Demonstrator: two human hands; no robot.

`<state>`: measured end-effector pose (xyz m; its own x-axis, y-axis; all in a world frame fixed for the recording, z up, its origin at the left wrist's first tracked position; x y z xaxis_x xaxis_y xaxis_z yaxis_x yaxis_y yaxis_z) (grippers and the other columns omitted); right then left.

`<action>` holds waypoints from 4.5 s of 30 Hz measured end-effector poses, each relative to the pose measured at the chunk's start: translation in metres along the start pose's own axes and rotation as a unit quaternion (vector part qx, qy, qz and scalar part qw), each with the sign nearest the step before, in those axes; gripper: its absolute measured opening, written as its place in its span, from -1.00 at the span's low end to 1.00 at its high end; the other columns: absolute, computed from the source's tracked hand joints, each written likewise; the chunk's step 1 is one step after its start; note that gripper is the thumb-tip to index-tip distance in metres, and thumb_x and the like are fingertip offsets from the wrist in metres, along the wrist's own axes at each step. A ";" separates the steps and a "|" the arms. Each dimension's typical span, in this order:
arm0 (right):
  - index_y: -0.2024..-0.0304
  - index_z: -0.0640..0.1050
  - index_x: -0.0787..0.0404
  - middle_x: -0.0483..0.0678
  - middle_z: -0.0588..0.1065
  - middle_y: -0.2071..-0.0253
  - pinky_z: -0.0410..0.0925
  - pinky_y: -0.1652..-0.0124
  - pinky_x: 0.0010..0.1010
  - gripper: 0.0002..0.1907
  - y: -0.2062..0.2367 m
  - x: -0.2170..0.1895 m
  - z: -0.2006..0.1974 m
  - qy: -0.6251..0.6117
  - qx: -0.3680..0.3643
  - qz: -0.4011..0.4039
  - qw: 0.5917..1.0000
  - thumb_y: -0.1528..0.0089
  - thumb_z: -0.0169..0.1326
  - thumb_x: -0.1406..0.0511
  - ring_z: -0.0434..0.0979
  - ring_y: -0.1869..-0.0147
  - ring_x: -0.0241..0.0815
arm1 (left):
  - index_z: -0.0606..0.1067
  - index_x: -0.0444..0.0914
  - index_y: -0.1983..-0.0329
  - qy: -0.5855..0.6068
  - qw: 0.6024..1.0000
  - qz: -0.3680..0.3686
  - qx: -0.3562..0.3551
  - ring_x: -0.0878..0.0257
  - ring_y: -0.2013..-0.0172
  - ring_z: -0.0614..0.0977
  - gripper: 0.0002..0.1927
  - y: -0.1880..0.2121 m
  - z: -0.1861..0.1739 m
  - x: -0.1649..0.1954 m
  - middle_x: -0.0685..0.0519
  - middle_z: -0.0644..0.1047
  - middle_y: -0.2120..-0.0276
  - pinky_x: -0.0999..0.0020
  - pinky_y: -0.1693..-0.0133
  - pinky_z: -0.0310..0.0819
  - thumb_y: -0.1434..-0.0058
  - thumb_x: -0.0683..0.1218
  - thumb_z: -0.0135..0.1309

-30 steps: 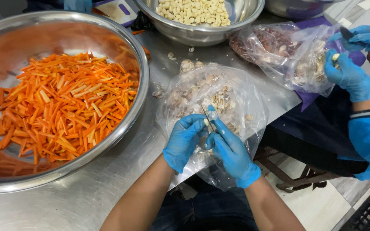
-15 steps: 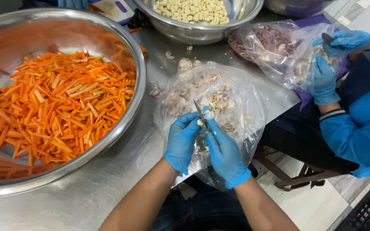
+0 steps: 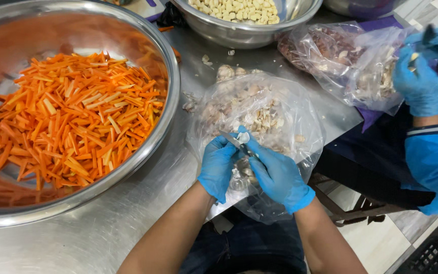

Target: The person peels garlic cloves with a small paring knife at a stainless steel prep table, trimming the root end and placing peeled cloves into a bowl while discarding skins onto a plastic bag. Coworkers beside them peel garlic and shallots, and large bowls of cut carrots sit nearby.

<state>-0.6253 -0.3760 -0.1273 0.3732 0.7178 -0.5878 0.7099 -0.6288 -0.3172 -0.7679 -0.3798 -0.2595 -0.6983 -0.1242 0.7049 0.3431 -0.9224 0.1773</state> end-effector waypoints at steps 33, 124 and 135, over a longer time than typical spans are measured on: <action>-0.47 0.33 0.22 -0.06 0.41 0.16 0.23 0.29 -0.47 -0.48 0.026 0.061 0.040 -0.464 0.029 0.165 0.870 -0.43 -0.10 0.36 0.31 0.22 -0.29 | 0.58 -0.36 -0.07 -0.103 0.992 0.057 -0.050 0.29 0.15 0.66 -0.65 0.026 0.033 0.030 -0.01 0.66 0.15 0.39 0.01 0.56 -0.19 -0.31 0.17; -0.49 0.24 0.19 -0.09 0.36 0.32 0.23 0.47 -0.53 -0.40 0.038 0.061 0.040 -0.501 0.012 0.226 0.835 -0.38 -0.10 0.38 0.24 0.46 -0.35 | 0.65 -0.31 -0.03 -0.287 0.932 0.217 -0.030 0.40 0.23 0.56 -0.70 0.048 0.055 0.062 0.14 0.57 0.24 0.52 0.14 0.49 -0.24 -0.31 0.15; -0.36 0.28 0.05 -0.12 0.33 0.35 0.14 0.53 -0.57 -0.57 0.036 0.044 0.033 -0.764 -0.087 0.258 0.585 -0.43 -0.20 0.25 0.21 0.53 -0.38 | 0.61 -0.33 -0.05 -0.164 0.982 0.059 -0.073 0.34 0.17 0.65 -0.71 0.028 0.040 0.054 0.01 0.67 0.13 0.45 0.06 0.57 -0.25 -0.29 0.15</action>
<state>-0.6027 -0.3769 -0.1890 -0.3100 -0.7426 -0.5937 0.8381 -0.5083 0.1981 -0.7709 -0.3975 -0.1893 -0.4113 -0.1308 0.9021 0.2993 -0.9542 -0.0020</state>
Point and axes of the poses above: each hand's wrist, its own y-axis away from the middle knuckle, its own z-axis out of the palm, x = y × z, the point moved 6 cm from there along -y, towards the middle knuckle
